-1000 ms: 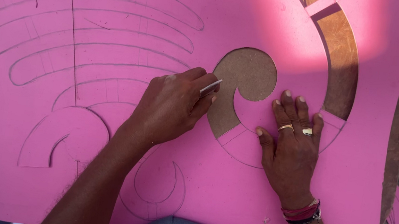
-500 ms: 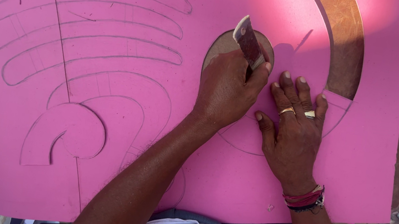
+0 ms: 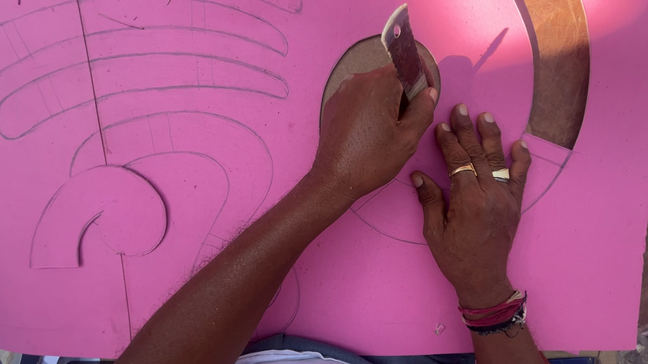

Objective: The person uses a utility knife to cut curved patterns out of a large pink foam sheet by following pencil outlines.

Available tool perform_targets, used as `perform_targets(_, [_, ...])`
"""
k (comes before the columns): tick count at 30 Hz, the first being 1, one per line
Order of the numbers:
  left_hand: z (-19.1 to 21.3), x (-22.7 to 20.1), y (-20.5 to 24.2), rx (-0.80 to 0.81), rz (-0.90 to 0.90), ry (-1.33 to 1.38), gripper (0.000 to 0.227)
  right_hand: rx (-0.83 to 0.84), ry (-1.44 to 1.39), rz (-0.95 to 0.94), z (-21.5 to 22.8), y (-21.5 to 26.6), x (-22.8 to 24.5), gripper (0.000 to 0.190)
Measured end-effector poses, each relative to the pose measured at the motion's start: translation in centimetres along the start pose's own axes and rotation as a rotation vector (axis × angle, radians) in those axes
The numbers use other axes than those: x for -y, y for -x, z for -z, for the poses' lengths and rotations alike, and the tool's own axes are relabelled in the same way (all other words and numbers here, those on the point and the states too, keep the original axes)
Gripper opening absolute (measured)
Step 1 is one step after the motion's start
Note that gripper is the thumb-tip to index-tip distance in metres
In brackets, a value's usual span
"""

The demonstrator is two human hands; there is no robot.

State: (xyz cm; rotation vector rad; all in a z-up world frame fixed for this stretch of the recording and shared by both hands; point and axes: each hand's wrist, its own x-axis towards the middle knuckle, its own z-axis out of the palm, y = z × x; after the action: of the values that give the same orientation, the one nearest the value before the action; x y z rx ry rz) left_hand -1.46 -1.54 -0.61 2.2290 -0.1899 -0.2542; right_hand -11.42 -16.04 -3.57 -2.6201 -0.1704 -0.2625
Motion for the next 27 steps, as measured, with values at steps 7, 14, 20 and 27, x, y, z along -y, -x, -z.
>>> perform_targets(7, [-0.2,-0.3,-0.2,-0.051,-0.090,-0.012,0.019,-0.001,0.006,0.000,0.1,-0.1,0.0,0.050])
perform_targets(14, [0.4,-0.5,-1.3,0.088,-0.279,-0.327,0.016,-0.002,-0.006,0.005,0.3,0.0,0.2,0.051])
perform_targets(20, [1.3,-0.7,-2.8,0.115,-0.441,-0.419,0.006,-0.011,-0.020,0.002,0.2,-0.1,0.1,0.052])
perform_targets(27, [1.5,-0.7,-3.0,0.201,-0.461,-0.486,0.010,-0.020,-0.017,0.014,0.2,0.1,0.0,0.049])
